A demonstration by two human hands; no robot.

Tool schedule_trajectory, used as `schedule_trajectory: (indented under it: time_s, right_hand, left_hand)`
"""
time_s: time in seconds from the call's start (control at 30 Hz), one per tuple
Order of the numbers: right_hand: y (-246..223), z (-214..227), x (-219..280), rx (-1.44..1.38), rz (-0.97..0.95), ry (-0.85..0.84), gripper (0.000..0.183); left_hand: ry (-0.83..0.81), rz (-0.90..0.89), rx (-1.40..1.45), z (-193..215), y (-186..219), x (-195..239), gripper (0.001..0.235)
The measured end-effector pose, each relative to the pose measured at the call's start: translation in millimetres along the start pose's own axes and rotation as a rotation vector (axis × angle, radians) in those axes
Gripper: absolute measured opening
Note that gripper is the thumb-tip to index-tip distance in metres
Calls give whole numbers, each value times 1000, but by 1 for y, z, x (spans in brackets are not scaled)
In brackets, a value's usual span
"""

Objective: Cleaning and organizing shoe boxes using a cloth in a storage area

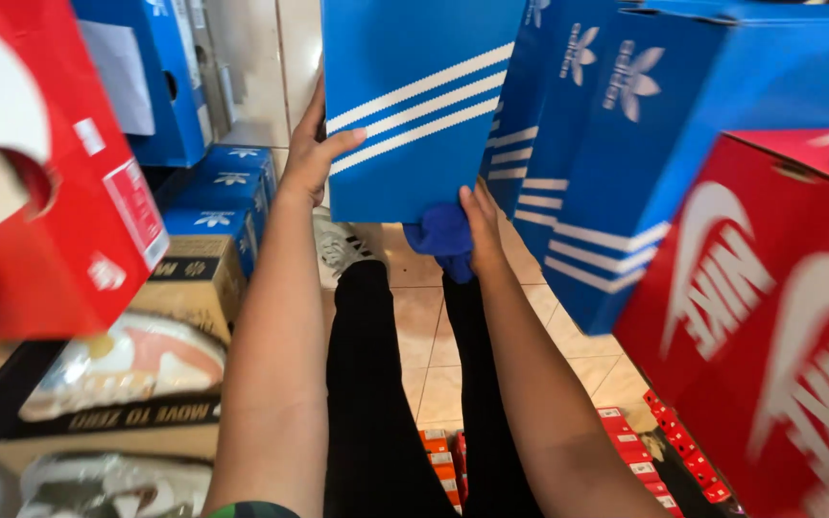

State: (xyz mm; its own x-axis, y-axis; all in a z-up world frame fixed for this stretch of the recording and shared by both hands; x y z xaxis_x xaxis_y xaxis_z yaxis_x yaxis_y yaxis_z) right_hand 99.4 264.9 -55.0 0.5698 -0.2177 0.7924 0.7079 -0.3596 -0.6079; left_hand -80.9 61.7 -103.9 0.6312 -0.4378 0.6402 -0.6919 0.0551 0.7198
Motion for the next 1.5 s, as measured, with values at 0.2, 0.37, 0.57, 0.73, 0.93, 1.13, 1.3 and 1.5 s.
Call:
schedule_trajectory:
  time_s: [0.2, 0.37, 0.57, 0.73, 0.93, 1.13, 1.3, 1.5]
  right_hand:
    - [-14, 1, 72, -126, 48, -52, 62]
    - [-69, 6, 161, -48, 49, -154, 71]
    - [-127, 34, 249, 95, 83, -413, 92]
    - [-203, 53, 366, 154, 50, -565, 88]
    - [-269, 73, 464, 227, 281, -638, 90]
    - [-306, 84, 561, 122, 241, -400, 79]
    - [-293, 105, 619, 0, 163, -219, 65]
    - [-279, 137, 724, -128, 212, -58, 82]
  left_hand:
    - [19, -93, -61, 1, 44, 71, 94]
    - [91, -107, -64, -34, 115, 168, 95]
    - [217, -60, -126, -81, 192, 266, 93]
    - [173, 175, -193, -166, 312, 385, 100]
    - [172, 120, -288, -231, 408, 502, 98]
    - [-86, -49, -301, -266, 450, 545, 100]
    - [-215, -67, -336, -293, 456, 569, 101]
    - [-350, -19, -500, -382, 448, 600, 98]
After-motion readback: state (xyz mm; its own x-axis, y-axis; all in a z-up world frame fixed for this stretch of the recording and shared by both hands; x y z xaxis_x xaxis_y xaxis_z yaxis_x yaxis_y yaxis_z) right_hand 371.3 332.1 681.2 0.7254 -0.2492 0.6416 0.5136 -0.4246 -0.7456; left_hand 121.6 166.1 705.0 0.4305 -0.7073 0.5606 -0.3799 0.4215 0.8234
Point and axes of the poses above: each hand's wrist, its own x-axis away from the middle knuckle, its own z-axis out of the back of the hand, y = z × x, the point moved 5 cm from there along -x, towards the middle knuckle, and after that the axes turned 7 degrees about -y, right-handed, at the moved point
